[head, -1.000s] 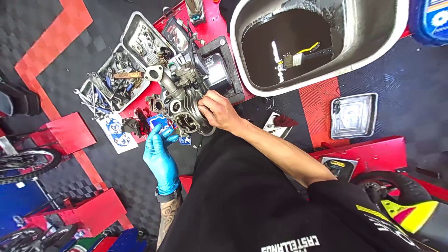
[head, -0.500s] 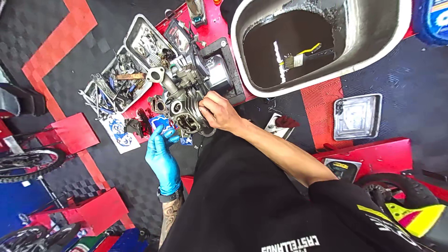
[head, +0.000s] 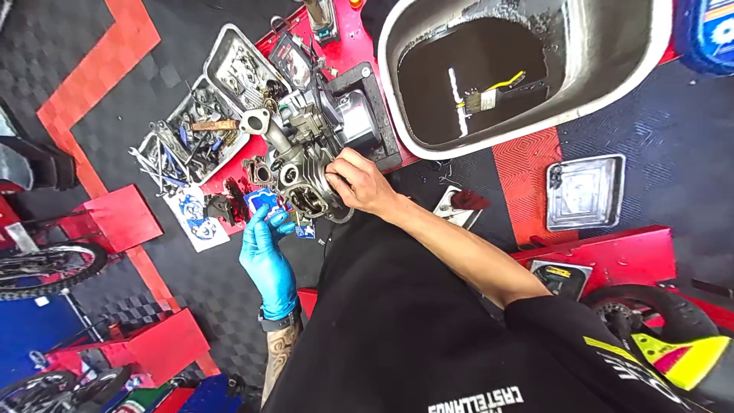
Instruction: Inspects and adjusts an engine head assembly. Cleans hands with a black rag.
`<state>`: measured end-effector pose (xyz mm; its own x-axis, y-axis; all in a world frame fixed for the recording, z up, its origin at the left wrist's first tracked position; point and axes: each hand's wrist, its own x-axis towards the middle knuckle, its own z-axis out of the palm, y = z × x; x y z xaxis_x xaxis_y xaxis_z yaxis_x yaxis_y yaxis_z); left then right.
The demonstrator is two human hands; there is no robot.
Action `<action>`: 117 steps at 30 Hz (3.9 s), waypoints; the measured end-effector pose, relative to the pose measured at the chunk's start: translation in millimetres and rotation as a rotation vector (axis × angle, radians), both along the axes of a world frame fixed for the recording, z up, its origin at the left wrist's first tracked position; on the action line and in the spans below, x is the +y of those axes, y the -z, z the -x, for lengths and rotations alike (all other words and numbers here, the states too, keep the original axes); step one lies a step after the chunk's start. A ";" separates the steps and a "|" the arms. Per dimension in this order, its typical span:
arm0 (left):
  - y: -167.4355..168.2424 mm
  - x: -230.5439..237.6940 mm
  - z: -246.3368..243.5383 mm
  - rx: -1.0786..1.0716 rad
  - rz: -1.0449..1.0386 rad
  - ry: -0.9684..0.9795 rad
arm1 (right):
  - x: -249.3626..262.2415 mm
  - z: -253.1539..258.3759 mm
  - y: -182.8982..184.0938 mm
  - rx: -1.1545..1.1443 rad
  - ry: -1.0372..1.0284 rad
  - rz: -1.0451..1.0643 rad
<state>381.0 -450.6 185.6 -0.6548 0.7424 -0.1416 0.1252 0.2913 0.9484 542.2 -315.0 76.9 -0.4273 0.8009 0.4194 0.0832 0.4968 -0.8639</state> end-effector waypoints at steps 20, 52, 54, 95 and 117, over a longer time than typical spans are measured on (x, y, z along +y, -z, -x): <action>-5.4 8.9 -5.0 -0.007 0.005 0.016 | -5.3 -2.2 0.9 0.038 -0.002 0.073; 11.3 -4.5 12.2 0.009 0.035 -0.082 | -4.0 -2.2 3.5 0.033 -0.026 0.085; 13.5 -7.5 14.2 0.002 0.037 -0.080 | -4.7 -0.6 3.6 0.026 -0.026 0.086; 7.8 39.1 109.6 -0.069 -0.049 -0.078 | -4.9 2.3 -7.4 -0.150 0.000 0.084; -44.8 12.9 -18.4 0.283 0.140 -0.512 | 404.1 1.6 131.0 -1.203 0.177 0.434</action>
<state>399.4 -437.7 230.4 -0.9506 0.3099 0.0169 0.1785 0.5012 0.8467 540.5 89.1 -54.2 -0.2279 0.8581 -0.4602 0.9526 0.0986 -0.2880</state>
